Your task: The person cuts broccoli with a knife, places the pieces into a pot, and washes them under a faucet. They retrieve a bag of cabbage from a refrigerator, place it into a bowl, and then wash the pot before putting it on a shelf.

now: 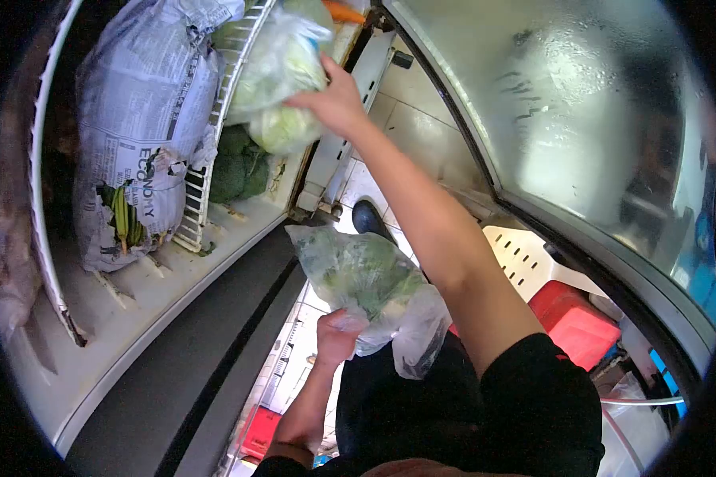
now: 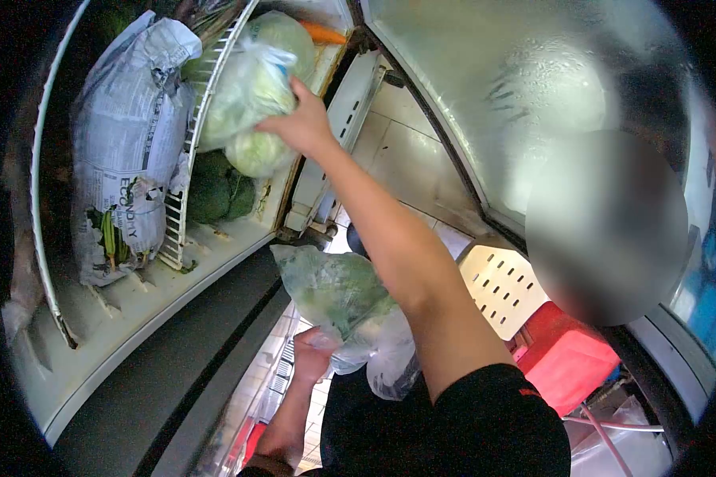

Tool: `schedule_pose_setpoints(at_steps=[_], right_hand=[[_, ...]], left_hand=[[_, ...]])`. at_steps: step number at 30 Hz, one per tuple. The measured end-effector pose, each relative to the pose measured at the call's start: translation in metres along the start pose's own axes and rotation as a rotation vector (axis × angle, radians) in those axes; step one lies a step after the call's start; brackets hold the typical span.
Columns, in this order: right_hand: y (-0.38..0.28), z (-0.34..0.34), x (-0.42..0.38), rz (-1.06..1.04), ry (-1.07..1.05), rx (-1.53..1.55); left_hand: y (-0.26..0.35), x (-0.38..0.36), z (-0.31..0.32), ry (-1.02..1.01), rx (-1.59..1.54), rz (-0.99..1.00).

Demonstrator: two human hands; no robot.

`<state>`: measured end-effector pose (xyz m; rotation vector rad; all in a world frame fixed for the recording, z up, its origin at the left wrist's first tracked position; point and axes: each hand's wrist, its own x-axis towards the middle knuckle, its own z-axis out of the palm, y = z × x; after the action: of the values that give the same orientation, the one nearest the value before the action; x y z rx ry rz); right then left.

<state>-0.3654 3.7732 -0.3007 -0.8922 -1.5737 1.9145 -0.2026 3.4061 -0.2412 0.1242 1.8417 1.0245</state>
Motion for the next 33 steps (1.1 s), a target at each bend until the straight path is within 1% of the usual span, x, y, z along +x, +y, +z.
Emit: schedule_pose_setpoints(at_steps=[1,3,4,5,7,9,11,13,15,17,19,20,21,22,23,24,25,26,27,28,29,30,31,32,33], right_hand=[[-0.003,-0.011,-0.015,0.032,0.0,0.075],[-0.006,-0.032,-0.046,0.067,0.04,0.122],[-0.008,-0.045,-0.062,0.098,0.074,0.165],[-0.01,-0.06,-0.077,0.101,0.082,0.162],[-0.01,-0.092,-0.107,0.233,0.034,0.285],[0.015,-0.125,-0.145,0.289,0.047,0.312],[0.033,-0.155,-0.196,0.383,0.105,0.414],[0.021,-0.186,-0.251,0.402,0.107,0.26],[0.016,-0.22,-0.313,0.423,0.135,0.04],[-0.013,-0.243,-0.368,0.523,0.258,0.063],[-0.027,-0.278,-0.417,0.613,0.389,0.157],[-0.025,-0.301,-0.443,0.644,0.441,0.237],[-0.022,-0.324,-0.477,0.675,0.513,0.313],[-0.011,-0.354,-0.521,0.672,0.544,0.303],[0.012,-0.382,-0.563,0.648,0.639,0.395],[0.035,-0.395,-0.581,0.604,0.724,0.498],[0.047,-0.392,-0.578,0.567,0.73,0.504],[0.06,-0.385,-0.572,0.549,0.839,0.452],[0.077,-0.377,-0.572,0.55,0.944,0.402],[0.124,-0.385,-0.589,0.495,0.902,0.376],[0.138,-0.377,-0.589,0.661,0.981,0.385],[0.197,-0.397,-0.625,0.729,1.013,0.308],[0.253,-0.417,-0.66,0.8,1.042,0.233],[0.216,-0.396,-0.629,0.875,1.058,-0.338],[0.171,-0.368,-0.595,0.86,0.961,-0.859]], left_hand=[[0.004,-0.001,-0.006,-0.004,0.006,0.0],[0.011,-0.005,-0.015,0.057,0.208,0.086],[0.005,-0.006,-0.018,0.089,0.146,0.025],[0.0,-0.005,-0.022,0.084,0.087,0.014],[0.013,-0.006,-0.022,0.076,0.111,-0.008],[0.011,-0.008,-0.02,0.073,0.124,-0.019],[0.006,-0.002,-0.017,0.075,0.136,-0.025],[-0.002,-0.001,-0.016,0.049,0.267,0.035],[0.007,0.002,-0.013,0.057,0.257,-0.003],[0.017,0.006,-0.007,0.075,0.246,-0.045],[0.027,0.018,-0.004,0.02,0.219,0.036],[0.039,0.022,-0.001,0.017,0.222,0.03],[0.052,0.024,0.007,0.047,0.27,0.067],[0.06,0.026,0.017,0.068,0.309,0.116],[0.062,0.029,0.026,0.04,0.301,0.134],[0.067,0.037,0.032,0.011,0.309,0.168],[0.071,0.046,0.034,-0.007,0.32,0.202],[0.073,0.053,0.039,-0.019,0.265,0.203],[0.08,0.056,0.04,-0.013,0.275,0.216],[0.09,0.061,0.042,-0.005,0.328,0.264],[0.097,0.068,0.044,0.006,0.377,0.305],[0.101,0.076,0.044,-0.001,0.337,0.371],[0.106,0.083,0.043,0.013,0.338,0.372],[0.113,0.09,0.041,0.011,0.297,0.433],[0.119,0.096,0.037,0.006,0.256,0.494]])
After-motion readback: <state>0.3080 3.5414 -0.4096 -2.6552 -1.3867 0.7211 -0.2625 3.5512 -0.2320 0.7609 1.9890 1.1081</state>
